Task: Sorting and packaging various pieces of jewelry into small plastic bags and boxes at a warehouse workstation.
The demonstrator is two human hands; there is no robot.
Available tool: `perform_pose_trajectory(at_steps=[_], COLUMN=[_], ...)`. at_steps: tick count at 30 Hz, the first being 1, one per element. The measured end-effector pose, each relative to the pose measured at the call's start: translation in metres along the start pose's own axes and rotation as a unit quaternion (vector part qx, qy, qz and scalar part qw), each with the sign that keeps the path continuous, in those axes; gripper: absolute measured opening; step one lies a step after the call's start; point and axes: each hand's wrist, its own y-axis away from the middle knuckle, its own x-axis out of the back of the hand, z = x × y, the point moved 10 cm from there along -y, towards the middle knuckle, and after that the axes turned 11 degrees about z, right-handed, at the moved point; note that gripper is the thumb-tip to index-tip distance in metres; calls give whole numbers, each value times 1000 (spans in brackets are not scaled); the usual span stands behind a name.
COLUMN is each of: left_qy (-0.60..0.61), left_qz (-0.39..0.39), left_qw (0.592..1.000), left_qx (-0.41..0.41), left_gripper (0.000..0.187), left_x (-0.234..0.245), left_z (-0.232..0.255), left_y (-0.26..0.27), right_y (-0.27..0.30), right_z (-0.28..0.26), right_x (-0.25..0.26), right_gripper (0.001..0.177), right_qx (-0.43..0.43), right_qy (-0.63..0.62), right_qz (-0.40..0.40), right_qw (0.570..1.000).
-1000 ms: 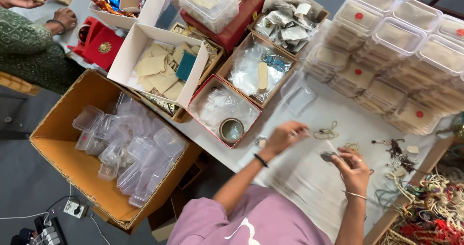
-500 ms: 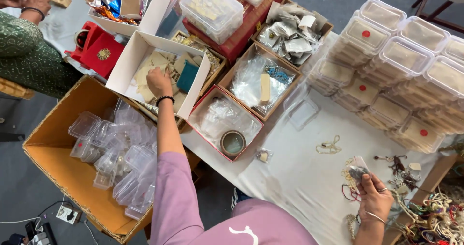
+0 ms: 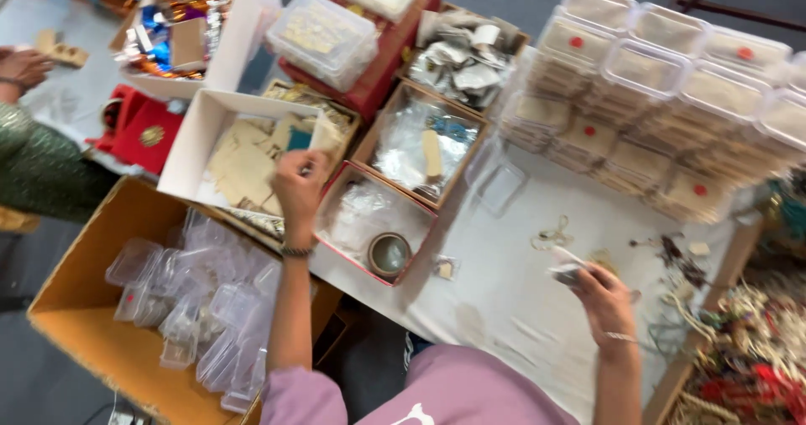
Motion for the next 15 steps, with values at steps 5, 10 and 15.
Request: perform_pose_trajectory(at_steps=[5,10,15], left_qy=[168,230,262], left_qz=[-202,-318,-357], left_qw=[964,920,895], left_qx=[24,2,63], left_gripper=[11,16,17], left_x=[-64,-109,-126], left_z=[176,258,278], left_y=[109,200,228], right_y=[30,39,36], right_z=[-8,-13,-26], right_x=[-68,-62,-8], right_gripper=[32,27,20], right_qx=[-16,5,21], right_qy=[15,21,81], right_qz=[-42,-34,118], right_qw=[999,999,990])
